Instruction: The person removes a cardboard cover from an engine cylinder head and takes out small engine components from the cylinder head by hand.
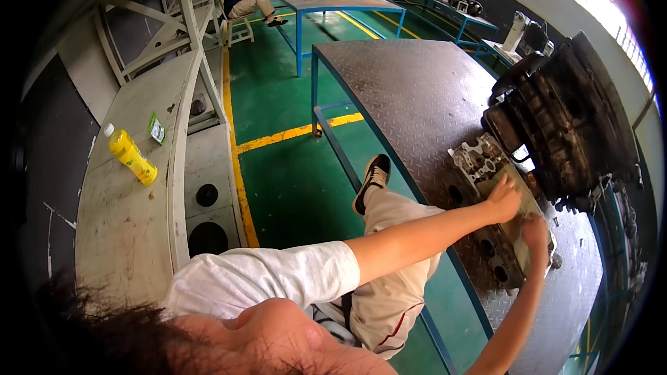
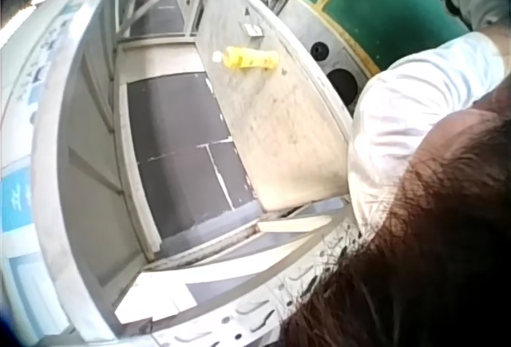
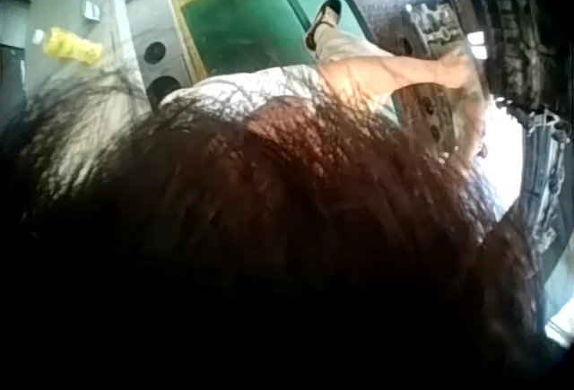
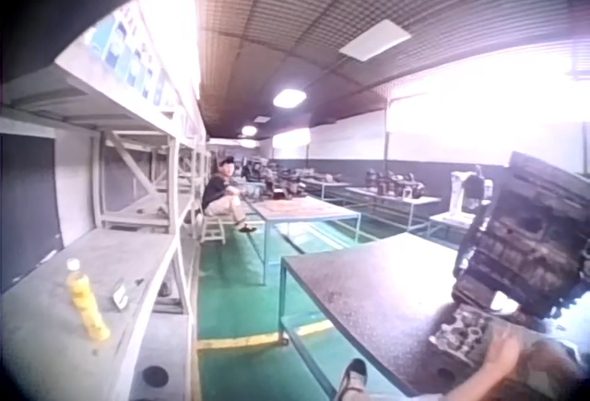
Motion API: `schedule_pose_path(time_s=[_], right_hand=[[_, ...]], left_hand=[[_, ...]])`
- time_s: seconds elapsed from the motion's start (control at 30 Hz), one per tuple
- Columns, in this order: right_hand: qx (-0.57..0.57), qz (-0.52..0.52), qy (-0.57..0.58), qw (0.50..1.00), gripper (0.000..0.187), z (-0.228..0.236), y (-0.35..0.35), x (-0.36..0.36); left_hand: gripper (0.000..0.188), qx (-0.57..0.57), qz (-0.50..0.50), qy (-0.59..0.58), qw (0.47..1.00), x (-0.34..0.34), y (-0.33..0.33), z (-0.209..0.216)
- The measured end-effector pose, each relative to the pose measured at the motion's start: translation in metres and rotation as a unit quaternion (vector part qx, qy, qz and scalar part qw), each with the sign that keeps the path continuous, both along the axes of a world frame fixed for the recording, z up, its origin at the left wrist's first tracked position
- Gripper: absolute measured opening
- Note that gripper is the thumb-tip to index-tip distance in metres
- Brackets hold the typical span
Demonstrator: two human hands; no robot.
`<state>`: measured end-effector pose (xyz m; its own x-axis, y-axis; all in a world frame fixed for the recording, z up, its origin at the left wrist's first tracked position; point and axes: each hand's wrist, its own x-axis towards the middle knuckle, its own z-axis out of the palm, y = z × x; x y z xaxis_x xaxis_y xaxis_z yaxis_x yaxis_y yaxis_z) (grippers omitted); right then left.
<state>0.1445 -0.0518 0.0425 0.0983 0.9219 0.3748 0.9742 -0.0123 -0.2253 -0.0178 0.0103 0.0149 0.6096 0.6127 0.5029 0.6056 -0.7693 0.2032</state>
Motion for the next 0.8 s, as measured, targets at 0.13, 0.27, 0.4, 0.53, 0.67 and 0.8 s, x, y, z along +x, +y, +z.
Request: schedule_pose_path(time_s=[0.13,0.27,0.4,0.53,0.67,0.8], right_hand=[[-0.060,-0.048,-0.025,0.997,0.028,0.000,-0.008,-0.013],[-0.036,0.004,-0.029,0.999,0.032,0.012,0.010,0.013],[0.020,-0.024,-0.006,0.999,0.037,0.002,0.004,0.023],[-0.036,-0.058,-0.060,0.996,0.034,-0.019,-0.003,-0.018],[-0.061,-0.075,-0.080,0.992,0.033,0.007,-0.013,-0.028],[-0.019,-0.047,-0.080,0.996,0.040,0.006,-0.005,0.023]], left_hand=[[0.027,-0.025,-0.011,0.049,0.998,-0.001,0.003,0.003],[0.031,-0.029,-0.006,-0.028,0.999,-0.003,0.007,-0.003],[0.042,0.134,0.021,-0.160,0.978,-0.001,-0.001,-0.007],[0.050,-0.042,0.016,-0.066,0.997,-0.010,0.003,-0.004],[0.050,-0.041,-0.016,-0.075,0.996,-0.009,0.001,-0.001],[0.017,-0.007,-0.035,-0.105,0.994,-0.014,-0.008,0.018]])
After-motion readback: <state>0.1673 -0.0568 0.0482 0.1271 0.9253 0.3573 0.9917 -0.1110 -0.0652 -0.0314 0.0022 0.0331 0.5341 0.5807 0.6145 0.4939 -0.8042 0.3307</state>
